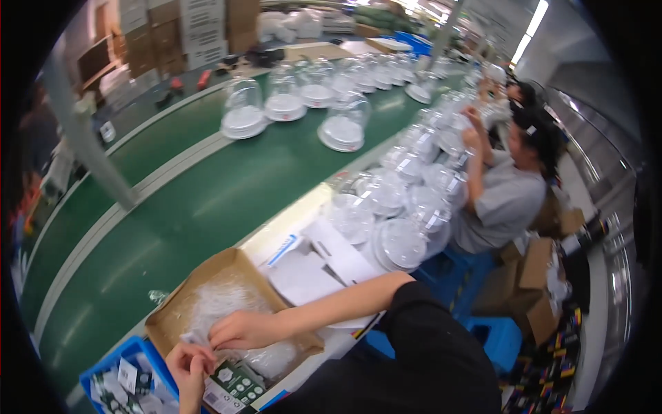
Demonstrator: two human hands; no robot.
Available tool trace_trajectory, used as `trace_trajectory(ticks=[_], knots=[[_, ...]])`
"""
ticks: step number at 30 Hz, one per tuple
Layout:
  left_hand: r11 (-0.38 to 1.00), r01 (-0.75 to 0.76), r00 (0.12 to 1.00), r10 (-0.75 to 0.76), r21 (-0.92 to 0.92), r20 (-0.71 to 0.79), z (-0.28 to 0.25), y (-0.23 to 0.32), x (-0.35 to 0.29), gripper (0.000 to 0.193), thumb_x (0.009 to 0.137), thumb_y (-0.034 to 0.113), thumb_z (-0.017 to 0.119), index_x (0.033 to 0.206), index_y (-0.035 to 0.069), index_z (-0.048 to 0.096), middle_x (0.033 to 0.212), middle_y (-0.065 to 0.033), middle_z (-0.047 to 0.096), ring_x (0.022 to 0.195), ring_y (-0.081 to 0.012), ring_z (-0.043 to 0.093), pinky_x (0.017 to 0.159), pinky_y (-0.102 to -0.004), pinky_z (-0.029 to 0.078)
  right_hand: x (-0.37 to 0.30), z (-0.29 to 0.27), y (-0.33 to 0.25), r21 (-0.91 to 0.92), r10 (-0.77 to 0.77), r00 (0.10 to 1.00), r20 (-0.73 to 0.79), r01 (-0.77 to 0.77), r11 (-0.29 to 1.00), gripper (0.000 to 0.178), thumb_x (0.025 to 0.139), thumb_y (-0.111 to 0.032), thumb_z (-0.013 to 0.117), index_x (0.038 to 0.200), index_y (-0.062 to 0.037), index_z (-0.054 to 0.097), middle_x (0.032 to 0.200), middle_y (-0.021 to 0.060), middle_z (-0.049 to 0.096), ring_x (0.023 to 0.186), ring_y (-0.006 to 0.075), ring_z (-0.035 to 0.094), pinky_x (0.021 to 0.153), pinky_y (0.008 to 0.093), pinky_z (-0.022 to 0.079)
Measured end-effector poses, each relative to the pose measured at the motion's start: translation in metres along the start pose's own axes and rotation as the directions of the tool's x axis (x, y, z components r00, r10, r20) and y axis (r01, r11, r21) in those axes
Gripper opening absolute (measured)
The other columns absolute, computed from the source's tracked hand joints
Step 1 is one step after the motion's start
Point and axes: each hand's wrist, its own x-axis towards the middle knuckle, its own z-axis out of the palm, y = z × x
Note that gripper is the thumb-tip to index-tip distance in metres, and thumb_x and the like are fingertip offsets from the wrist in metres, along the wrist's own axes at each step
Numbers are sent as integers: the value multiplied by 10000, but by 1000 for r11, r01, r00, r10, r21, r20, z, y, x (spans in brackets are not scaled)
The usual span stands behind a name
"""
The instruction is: Assembling lighting components and placing them into boxes on a production line.
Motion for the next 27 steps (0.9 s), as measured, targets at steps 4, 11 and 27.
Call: trace_trajectory(ticks=[4,11,27], knots=[[991,-31,997,40,129,-62,-11,-11,-7,95,963,106,501,911,34,467,699,-45,520,568,-99,501,514,-208,403,4,6,-4,6,10,999,-53,-9,1000,107,861,-75,647,947,-14,661,939,120,641,845,300,628,718,366,493],[933,-24,989,74,359,-126,-7,-11,0,98,994,85,485,944,7,517,739,-51,562,657,-117,522,626,-247,443,3,5,1,104,69,985,-157,-53,993,129,829,-13,672,957,5,679,904,105,659,802,247,641,681,329,493],[938,-128,991,129,321,20,12,0,20,266,883,61,646,1126,-3,558,950,-107,681,887,-161,677,778,-295,544,3,-10,-6,-95,144,975,-171,-162,982,200,794,30,692,982,-34,717,945,112,691,831,211,676,726,294,542]])
